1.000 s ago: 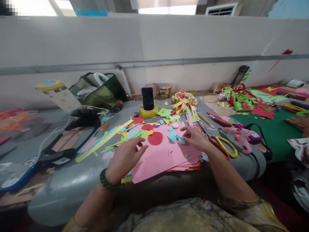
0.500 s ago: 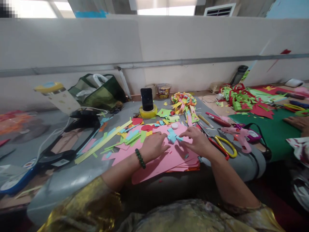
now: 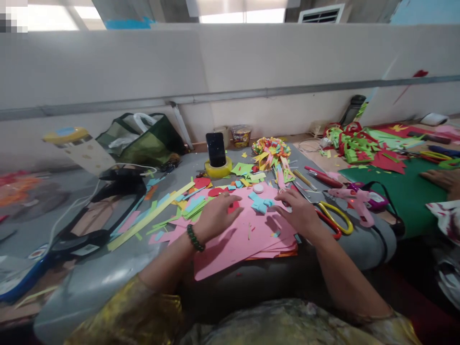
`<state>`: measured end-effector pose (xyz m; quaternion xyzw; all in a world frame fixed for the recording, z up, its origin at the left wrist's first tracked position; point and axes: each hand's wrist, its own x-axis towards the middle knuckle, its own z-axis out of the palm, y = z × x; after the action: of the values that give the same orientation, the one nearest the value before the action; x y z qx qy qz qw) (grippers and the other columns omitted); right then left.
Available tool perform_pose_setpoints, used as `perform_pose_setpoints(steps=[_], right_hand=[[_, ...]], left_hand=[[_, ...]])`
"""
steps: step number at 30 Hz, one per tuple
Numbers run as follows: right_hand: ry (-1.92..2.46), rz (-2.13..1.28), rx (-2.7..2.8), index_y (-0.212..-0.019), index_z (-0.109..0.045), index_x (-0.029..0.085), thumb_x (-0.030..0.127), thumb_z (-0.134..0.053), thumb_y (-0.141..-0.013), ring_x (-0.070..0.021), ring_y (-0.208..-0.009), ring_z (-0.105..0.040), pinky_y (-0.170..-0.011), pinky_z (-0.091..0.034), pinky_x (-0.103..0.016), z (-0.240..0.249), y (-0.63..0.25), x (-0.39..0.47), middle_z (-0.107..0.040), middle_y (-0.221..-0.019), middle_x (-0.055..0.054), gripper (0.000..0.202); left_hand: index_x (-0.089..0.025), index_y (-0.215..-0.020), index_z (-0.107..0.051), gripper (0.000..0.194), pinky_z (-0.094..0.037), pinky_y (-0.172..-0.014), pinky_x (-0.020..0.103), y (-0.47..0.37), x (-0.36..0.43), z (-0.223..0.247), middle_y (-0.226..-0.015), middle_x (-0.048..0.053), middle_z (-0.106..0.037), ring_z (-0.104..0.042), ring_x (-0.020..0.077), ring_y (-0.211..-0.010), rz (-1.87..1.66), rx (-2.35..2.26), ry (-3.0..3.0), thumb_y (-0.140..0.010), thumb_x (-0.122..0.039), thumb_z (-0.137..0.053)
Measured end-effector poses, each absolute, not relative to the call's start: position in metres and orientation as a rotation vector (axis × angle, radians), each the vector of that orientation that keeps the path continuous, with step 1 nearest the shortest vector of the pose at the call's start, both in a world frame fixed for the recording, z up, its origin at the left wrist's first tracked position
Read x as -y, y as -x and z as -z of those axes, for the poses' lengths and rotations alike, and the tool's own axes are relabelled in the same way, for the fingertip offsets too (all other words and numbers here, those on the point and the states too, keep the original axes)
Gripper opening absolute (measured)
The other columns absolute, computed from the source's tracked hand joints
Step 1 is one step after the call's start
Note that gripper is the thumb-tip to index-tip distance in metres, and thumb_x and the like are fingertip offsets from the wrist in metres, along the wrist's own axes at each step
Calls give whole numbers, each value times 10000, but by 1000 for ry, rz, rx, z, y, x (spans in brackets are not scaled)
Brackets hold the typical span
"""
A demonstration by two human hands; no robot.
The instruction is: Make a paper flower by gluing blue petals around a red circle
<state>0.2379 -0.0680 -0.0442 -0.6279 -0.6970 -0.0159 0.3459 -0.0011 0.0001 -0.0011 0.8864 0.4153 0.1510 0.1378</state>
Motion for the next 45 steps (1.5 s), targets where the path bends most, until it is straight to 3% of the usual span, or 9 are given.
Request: perform_pose_setpoints(steps=[6, 14, 19, 23, 28, 32, 36, 41, 45], right_hand=[[1510, -15, 1761, -825, -682, 233, 323, -507, -910, -151, -554, -583, -543, -445, -273, 35, -233, 96, -694, -714, -37, 214], [2073, -36, 2082, -1043, -747, 262, 232, -503, -884, -226, -663, -701, -506, -356, -274, 38, -207, 80, -777, -784, -70, 292], [1855, -75, 2141, -1236, -675, 229, 184, -435, -885, -209, -596, -679, -524, -386, -279, 41, -201, 77, -765, -738, -59, 428], [1615, 4, 1933, -1046, -742, 187, 208, -415, -887, -169, -493, -615, -511, -422, -270, 43, -210, 85, -716, -621, -43, 364], [1369, 204, 1513, -891, -722, 216, 197, -510, -867, -129, -447, -555, -468, -433, -256, 47, -223, 89, -710, -655, -7, 215], [1335, 108, 1321, -920, -708, 211, 210, -552, -868, -160, -571, -624, -539, -495, -282, 59, -231, 82, -707, -725, -13, 164], [1362, 95, 1515, -961, -717, 233, 201, -507, -890, -212, -809, -662, -712, -544, -357, 62, -234, 76, -704, -871, -51, 224], [1494, 223, 1943, -851, -724, 238, 149, -433, -871, -274, -1116, -539, -962, -464, -477, 49, -226, 66, -614, -1202, -100, 305], [1544, 211, 2146, -976, -713, 231, 222, -451, -913, -286, -1233, -474, -1023, -428, -483, 39, -214, 52, -584, -1278, -120, 270]], left_hand=[[-213, -952, -740, 282, -447, -679, 310, 58, -29, -10, -832, 66, -711, -637, 236, -777, -660, -1751, -2453, -852, -374, -532], [-226, -779, -720, 287, -414, -626, 290, 74, -46, 14, -776, 68, -712, -630, 228, -743, -742, -1869, -2318, -818, -369, -474], [-212, -811, -725, 325, -423, -646, 294, 77, -45, 12, -775, 71, -703, -611, 220, -725, -779, -1781, -2294, -817, -393, -455], [-202, -834, -732, 328, -422, -638, 286, 83, -46, 12, -757, 68, -695, -594, 211, -705, -826, -1774, -2251, -797, -404, -476], [-212, -800, -733, 319, -420, -618, 277, 88, -47, 16, -697, 42, -680, -580, 195, -669, -902, -1729, -2234, -778, -421, -494], [-209, -772, -728, 307, -414, -613, 274, 87, -47, 16, -668, 29, -671, -575, 181, -649, -904, -1726, -2208, -773, -416, -501], [-209, -757, -718, 309, -420, -603, 270, 83, -46, 17, -681, 26, -687, -577, 177, -641, -865, -1695, -2135, -759, -429, -502], [-213, -708, -698, 308, -440, -625, 279, 77, -44, 19, -682, 31, -685, -569, 178, -631, -860, -1620, -2171, -757, -428, -483], [-217, -710, -693, 309, -457, -648, 284, 77, -43, 20, -706, 35, -692, -583, 183, -653, -863, -1572, -2193, -771, -424, -471]])
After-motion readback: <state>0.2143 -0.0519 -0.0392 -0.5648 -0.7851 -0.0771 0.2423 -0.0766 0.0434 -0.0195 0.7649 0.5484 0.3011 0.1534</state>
